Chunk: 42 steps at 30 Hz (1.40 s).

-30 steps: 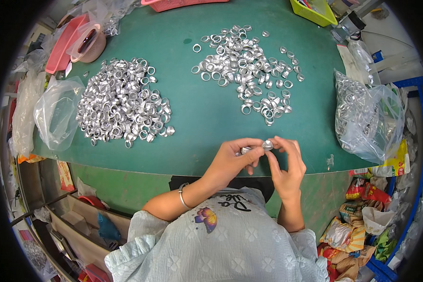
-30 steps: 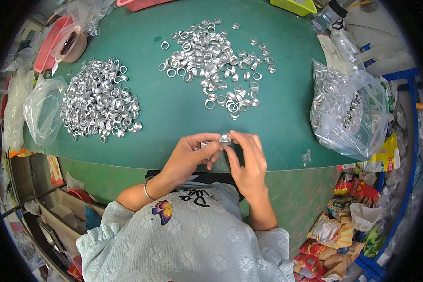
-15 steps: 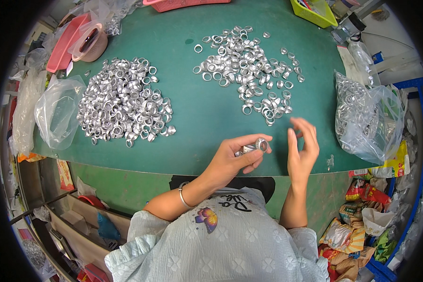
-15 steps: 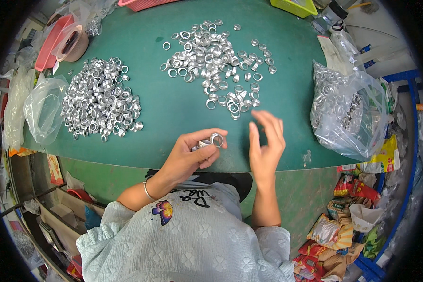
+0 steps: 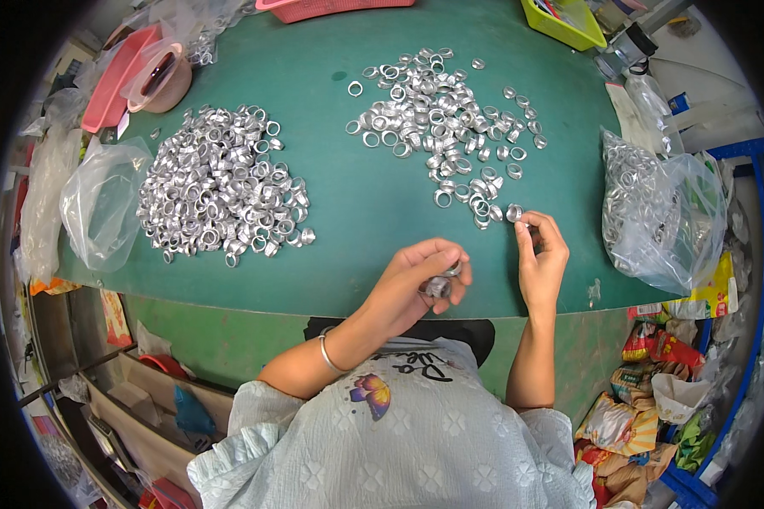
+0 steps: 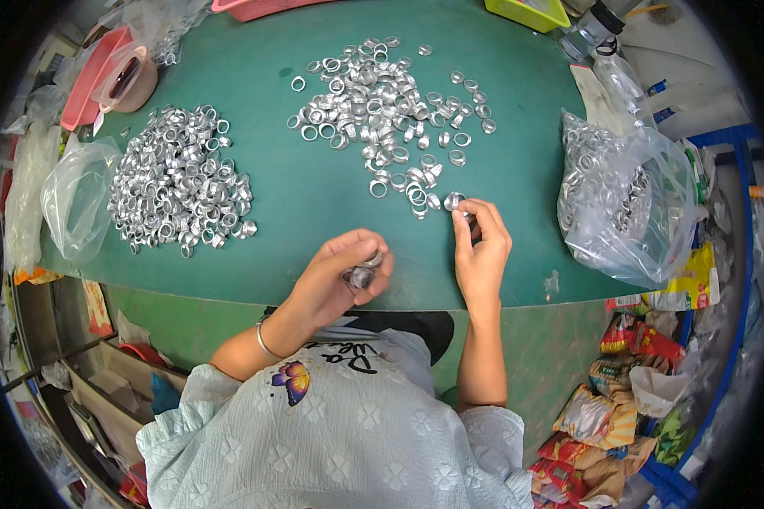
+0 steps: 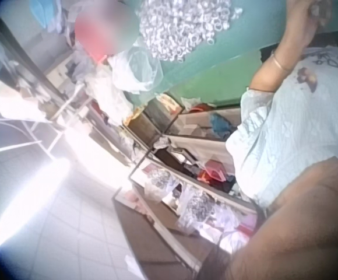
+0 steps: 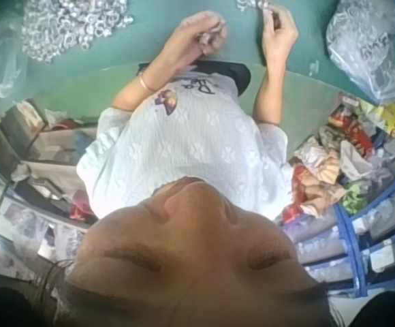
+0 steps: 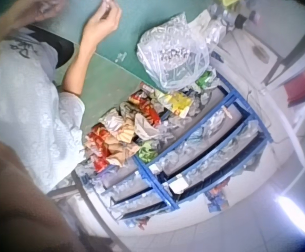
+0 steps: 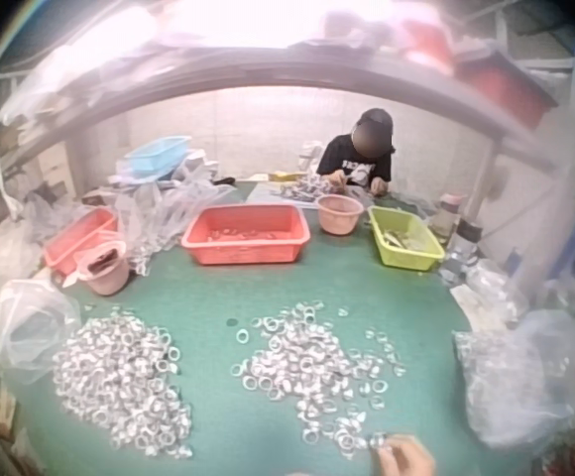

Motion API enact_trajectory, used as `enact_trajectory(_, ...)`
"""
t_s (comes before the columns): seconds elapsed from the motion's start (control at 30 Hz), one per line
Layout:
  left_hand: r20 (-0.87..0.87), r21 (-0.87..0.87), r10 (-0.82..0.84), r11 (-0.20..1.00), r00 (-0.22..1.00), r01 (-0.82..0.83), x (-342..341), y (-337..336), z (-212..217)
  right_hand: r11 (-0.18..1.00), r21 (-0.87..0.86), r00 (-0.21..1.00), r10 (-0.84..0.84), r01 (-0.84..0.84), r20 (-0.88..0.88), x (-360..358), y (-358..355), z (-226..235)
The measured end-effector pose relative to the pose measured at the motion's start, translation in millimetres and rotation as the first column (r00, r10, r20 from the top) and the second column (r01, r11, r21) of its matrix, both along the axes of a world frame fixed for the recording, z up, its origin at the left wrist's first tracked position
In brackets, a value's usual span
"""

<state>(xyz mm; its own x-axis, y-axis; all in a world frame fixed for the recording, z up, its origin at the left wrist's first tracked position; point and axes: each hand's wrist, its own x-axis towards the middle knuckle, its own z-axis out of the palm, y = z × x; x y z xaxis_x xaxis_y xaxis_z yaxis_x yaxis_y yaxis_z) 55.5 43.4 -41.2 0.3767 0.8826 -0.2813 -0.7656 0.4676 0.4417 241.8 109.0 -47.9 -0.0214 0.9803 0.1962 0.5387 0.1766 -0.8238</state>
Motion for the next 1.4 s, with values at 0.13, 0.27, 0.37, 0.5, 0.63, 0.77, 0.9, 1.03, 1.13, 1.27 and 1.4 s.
enact_trajectory(0.13, -0.088, -0.096, -0.005, 0.995, 0.996, -0.003, 3.3, 1.3, 0.0, 0.999, 0.036, 0.998, 0.005, -0.003, -0.06, -1.7, 0.2, -1.1)
enact_trajectory(0.27, -0.236, -0.149, 0.005, 0.988, 0.972, -0.041, 7.1, 2.0, 5.5, 0.989, 0.109, 0.986, 0.114, -0.101, -0.125, -7.8, -14.9, 12.2)
enact_trajectory(0.37, -0.227, -0.102, -0.023, 0.995, 0.974, 0.0, 6.4, 1.3, 3.4, 0.934, 0.248, 0.966, 0.239, -0.256, 0.097, -16.2, -27.0, 25.4)
enact_trajectory(0.5, -0.156, -0.073, -0.112, 0.992, 0.981, 0.101, 2.7, 5.3, 4.9, 0.846, 0.337, 0.9, 0.325, -0.413, 0.289, -20.5, -35.3, 32.4)
enact_trajectory(0.63, -0.151, -0.027, -0.081, 0.997, 0.985, 0.077, 1.6, 4.3, 5.2, 0.899, 0.315, 0.949, 0.316, -0.303, 0.012, -18.1, -35.2, 29.0)
enact_trajectory(0.77, -0.051, 0.034, -0.051, 0.998, 0.997, 0.052, 0.7, 2.7, 5.4, 0.983, 0.046, 0.806, 0.174, -0.18, -0.565, -18.2, -42.1, 24.3)
enact_trajectory(0.9, -0.161, 0.072, -0.014, 0.997, 0.987, 0.026, 2.2, 0.2, 7.9, 0.961, -0.018, 0.653, 0.173, -0.276, -0.737, -14.7, -42.6, 21.8)
enact_trajectory(1.03, -0.306, 0.141, 0.035, 0.99, 0.951, 0.01, 2.1, -1.0, 8.9, 0.937, -0.059, 0.589, 0.167, -0.345, -0.791, -13.7, -44.4, 21.1)
enact_trajectory(1.13, -0.313, 0.155, 0.06, 0.988, 0.948, -0.011, 2.7, -2.2, 8.8, 0.914, -0.091, 0.52, 0.141, -0.395, -0.843, -12.2, -45.3, 19.0)
enact_trajectory(1.27, -0.46, 0.201, 0.108, 0.98, 0.881, -0.015, 1.4, -3.6, 13.7, 0.9, -0.125, 0.465, 0.093, -0.417, -0.881, -13.6, -45.8, 18.9)
enact_trajectory(1.4, -0.622, 0.381, 0.274, 0.924, 0.733, -0.023, 4.1, -4.7, 14.4, 0.902, -0.118, 0.475, 0.105, -0.416, -0.874, -16.6, -47.4, 19.5)
